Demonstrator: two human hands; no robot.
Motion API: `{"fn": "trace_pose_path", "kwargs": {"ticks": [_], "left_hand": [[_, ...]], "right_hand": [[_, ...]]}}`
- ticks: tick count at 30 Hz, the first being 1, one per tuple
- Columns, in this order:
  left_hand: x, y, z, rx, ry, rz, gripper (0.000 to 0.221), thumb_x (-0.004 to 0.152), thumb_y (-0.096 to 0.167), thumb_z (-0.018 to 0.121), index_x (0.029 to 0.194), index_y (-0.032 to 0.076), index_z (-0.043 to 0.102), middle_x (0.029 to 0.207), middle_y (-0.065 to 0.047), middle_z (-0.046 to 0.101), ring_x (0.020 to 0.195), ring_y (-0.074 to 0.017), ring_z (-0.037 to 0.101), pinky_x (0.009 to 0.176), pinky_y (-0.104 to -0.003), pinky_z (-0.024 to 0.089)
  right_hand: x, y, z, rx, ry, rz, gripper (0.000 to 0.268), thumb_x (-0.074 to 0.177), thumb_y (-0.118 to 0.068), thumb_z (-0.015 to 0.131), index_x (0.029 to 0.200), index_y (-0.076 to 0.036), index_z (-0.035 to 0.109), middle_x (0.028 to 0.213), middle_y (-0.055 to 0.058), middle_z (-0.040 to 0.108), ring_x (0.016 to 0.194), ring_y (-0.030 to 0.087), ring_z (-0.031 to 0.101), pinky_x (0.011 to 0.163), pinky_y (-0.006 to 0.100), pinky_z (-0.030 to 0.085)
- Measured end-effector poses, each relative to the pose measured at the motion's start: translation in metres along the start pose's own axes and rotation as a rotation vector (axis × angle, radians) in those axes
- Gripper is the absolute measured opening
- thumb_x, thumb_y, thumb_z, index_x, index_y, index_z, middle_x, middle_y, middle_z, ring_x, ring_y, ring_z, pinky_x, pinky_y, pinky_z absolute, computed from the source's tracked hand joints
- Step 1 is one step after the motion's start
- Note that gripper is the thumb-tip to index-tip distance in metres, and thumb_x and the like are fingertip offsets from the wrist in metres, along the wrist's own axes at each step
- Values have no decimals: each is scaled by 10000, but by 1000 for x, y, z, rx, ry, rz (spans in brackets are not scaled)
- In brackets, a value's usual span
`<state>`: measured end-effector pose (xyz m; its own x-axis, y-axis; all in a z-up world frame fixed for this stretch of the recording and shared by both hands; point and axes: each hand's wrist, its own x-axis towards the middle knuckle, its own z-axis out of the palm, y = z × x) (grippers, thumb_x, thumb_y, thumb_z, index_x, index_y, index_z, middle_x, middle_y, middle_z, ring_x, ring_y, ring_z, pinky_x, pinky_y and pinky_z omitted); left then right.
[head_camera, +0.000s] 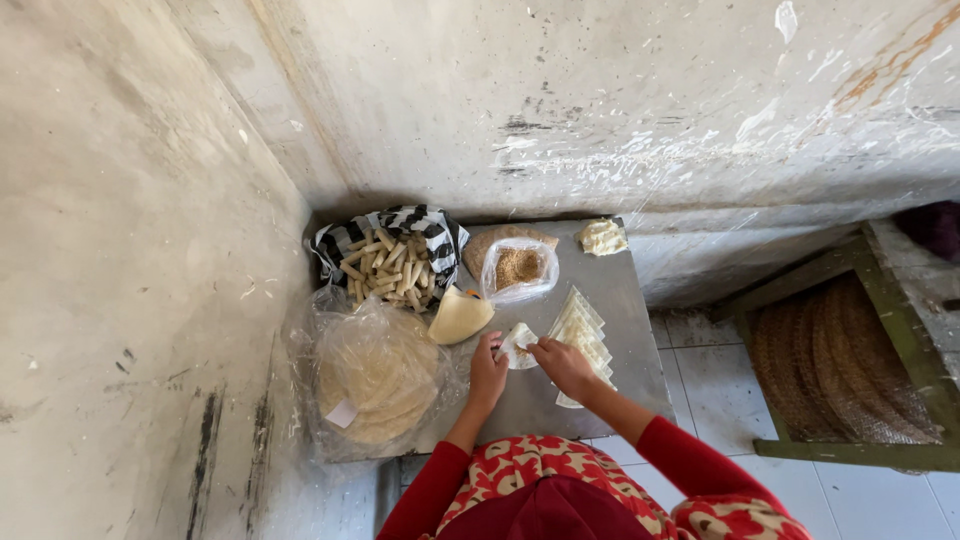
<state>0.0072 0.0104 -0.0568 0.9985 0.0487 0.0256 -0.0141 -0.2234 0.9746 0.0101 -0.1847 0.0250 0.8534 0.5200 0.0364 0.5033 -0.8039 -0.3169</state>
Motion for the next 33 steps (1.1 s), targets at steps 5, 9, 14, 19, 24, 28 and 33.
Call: {"fn": "trace_pose_path", "kwargs": {"ticks": [5, 9, 14, 19, 24, 28, 33], "left_hand": [[-7, 10, 2, 140, 47, 126, 482, 872, 3, 687, 1327, 38, 532, 1113, -170, 635, 945, -302, 642, 796, -386, 542], [-11, 14, 2, 258, 74, 206, 498, 862, -10, 691, 1324, 14, 504, 1084, -186, 609, 1005, -361, 620, 869, -439, 503], [-9, 9, 2, 282, 101, 211, 492, 844, -56, 660, 1306, 12, 505, 1040, -175, 586, 965, -360, 610, 862, -448, 496], [-7, 4, 3, 237, 90, 173, 494, 843, -57, 670, 1302, 27, 508, 1028, -161, 580, 934, -341, 608, 836, -433, 507], [-6, 6, 0, 217, 97, 213, 511, 823, -60, 681, 1298, 31, 515, 1002, -153, 589, 909, -331, 614, 824, -431, 509], [-9, 4, -2, 174, 83, 173, 502, 836, -56, 667, 1305, 44, 520, 1001, -136, 594, 865, -302, 635, 796, -409, 530], [-9, 6, -5, 158, 55, 109, 505, 845, -52, 657, 1316, 62, 515, 964, -115, 596, 818, -267, 632, 754, -393, 545]], "right_hand": [[8, 8, 2, -168, 122, -287, 368, 824, -20, 642, 1188, 31, 638, 1098, 151, 673, 1070, 312, 668, 869, 397, 573], [10, 5, 0, -166, 48, -289, 332, 853, -33, 654, 1179, 32, 642, 1093, 148, 663, 1073, 314, 654, 893, 413, 561], [12, -1, -11, -126, 55, -229, 372, 816, -17, 649, 1185, 32, 647, 1119, 168, 653, 1069, 318, 651, 884, 392, 566], [5, 2, -15, -37, 73, -294, 420, 862, -2, 629, 1281, 35, 636, 1085, 158, 649, 1023, 309, 660, 852, 380, 577], [2, 1, -12, -28, 120, -288, 337, 886, -20, 644, 1219, 26, 658, 1113, 172, 656, 1050, 331, 662, 866, 394, 568], [7, 8, -12, 12, 106, -78, 359, 811, 46, 614, 1163, 19, 677, 1123, 172, 666, 1086, 338, 667, 887, 395, 570], [30, 38, -1, 290, 341, 183, 143, 938, -55, 669, 1063, -20, 730, 1019, 157, 724, 877, 330, 710, 761, 401, 580]]}}
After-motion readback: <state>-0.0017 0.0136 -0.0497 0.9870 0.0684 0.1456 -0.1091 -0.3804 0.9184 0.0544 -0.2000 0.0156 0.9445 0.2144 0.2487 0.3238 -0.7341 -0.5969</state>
